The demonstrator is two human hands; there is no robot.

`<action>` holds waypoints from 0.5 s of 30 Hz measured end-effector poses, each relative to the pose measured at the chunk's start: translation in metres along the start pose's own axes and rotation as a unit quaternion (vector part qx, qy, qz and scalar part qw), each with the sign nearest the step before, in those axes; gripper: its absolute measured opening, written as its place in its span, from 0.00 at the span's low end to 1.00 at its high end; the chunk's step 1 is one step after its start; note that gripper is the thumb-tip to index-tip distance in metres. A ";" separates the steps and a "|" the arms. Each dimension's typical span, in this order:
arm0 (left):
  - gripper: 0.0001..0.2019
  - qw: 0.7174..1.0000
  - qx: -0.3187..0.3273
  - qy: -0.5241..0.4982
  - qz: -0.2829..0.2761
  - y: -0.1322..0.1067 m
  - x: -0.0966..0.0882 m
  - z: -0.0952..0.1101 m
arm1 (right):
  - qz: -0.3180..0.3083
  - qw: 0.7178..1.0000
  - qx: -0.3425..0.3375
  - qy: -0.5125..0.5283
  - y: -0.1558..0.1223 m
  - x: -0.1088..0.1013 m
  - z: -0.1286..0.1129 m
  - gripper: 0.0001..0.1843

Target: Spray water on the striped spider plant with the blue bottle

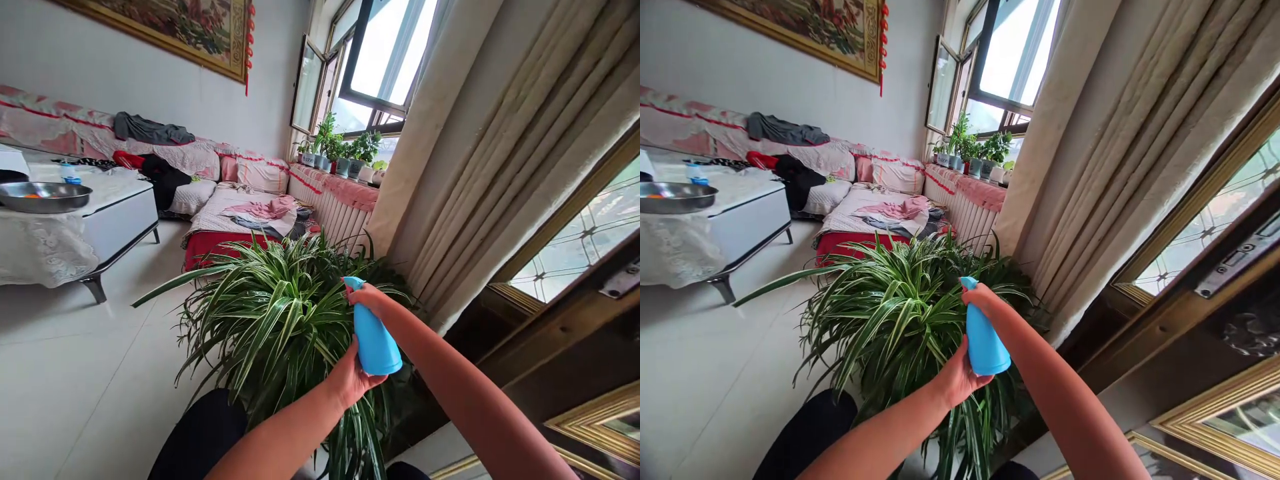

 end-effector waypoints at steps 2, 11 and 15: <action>0.27 1.000 -0.008 -0.001 0.008 0.005 -0.004 -0.005 | -0.028 0.996 0.057 -0.058 0.004 -0.002 0.018 0.19; 0.28 0.999 0.005 -0.009 0.044 -0.004 -0.001 -0.010 | -0.109 0.982 0.088 -0.123 -0.014 0.013 0.021 0.20; 0.30 0.998 0.011 -0.025 0.056 -0.021 -0.008 -0.026 | -0.128 0.982 0.055 -0.130 -0.045 0.028 0.030 0.25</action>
Point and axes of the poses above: each hand's wrist, its own y-axis towards the middle knuckle, its own x-axis out of the palm, z = x × y, the point moved 8 cm from there along y, towards the middle knuckle, and after that the axes turned 14 degrees about y, right-handed, at the moved point
